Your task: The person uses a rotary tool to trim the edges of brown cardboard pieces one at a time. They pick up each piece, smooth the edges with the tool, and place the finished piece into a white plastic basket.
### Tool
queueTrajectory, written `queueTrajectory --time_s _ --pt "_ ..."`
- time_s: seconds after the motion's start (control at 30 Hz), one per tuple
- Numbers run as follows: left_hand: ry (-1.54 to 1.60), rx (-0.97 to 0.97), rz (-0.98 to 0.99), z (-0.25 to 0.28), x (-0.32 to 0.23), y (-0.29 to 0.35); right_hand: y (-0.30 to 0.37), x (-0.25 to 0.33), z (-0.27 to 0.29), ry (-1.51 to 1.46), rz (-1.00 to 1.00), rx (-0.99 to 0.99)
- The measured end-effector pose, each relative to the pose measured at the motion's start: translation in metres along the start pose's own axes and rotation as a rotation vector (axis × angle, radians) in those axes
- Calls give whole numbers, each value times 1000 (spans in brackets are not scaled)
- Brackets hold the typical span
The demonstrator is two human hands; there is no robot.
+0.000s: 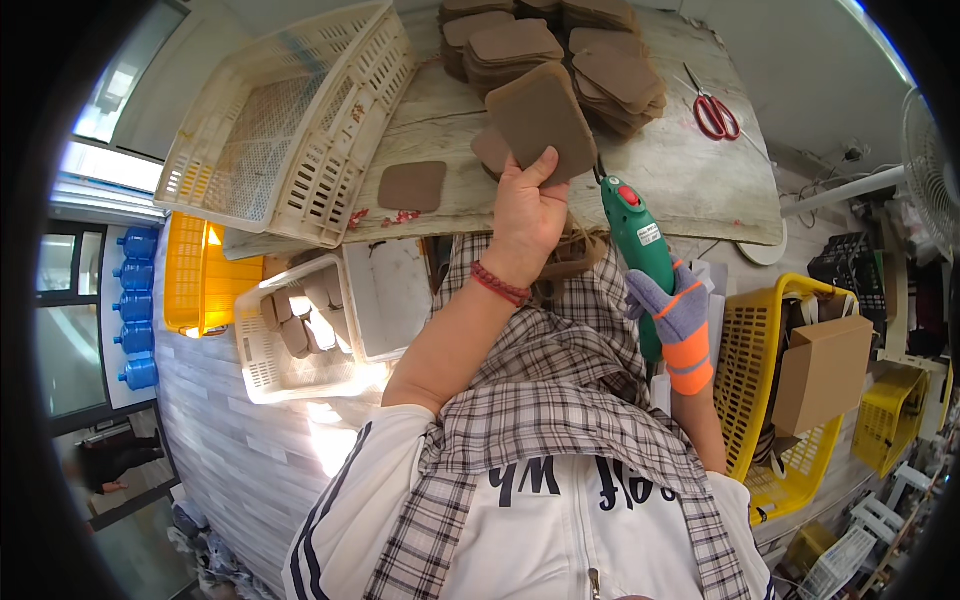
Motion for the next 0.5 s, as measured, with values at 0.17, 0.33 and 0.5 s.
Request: queueTrajectory --time_s 0.17,0.33,0.5 --pt "24 5 30 0 8 3 0 1 3 9 8 -5" --pt "27 1 78 -1 17 11 1 2 5 9 3 -22" --pt "-29 43 147 3 26 21 -1 8 7 13 15 -21"
Point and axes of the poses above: each hand's wrist, its own y-axis away from the middle knuckle, its own z-axis out of the back of the hand, x = y × z, the point moved 8 cm from there along -y, towards the middle knuckle, and after that the axes turned 9 degrees about x, right-handed, at the moved point
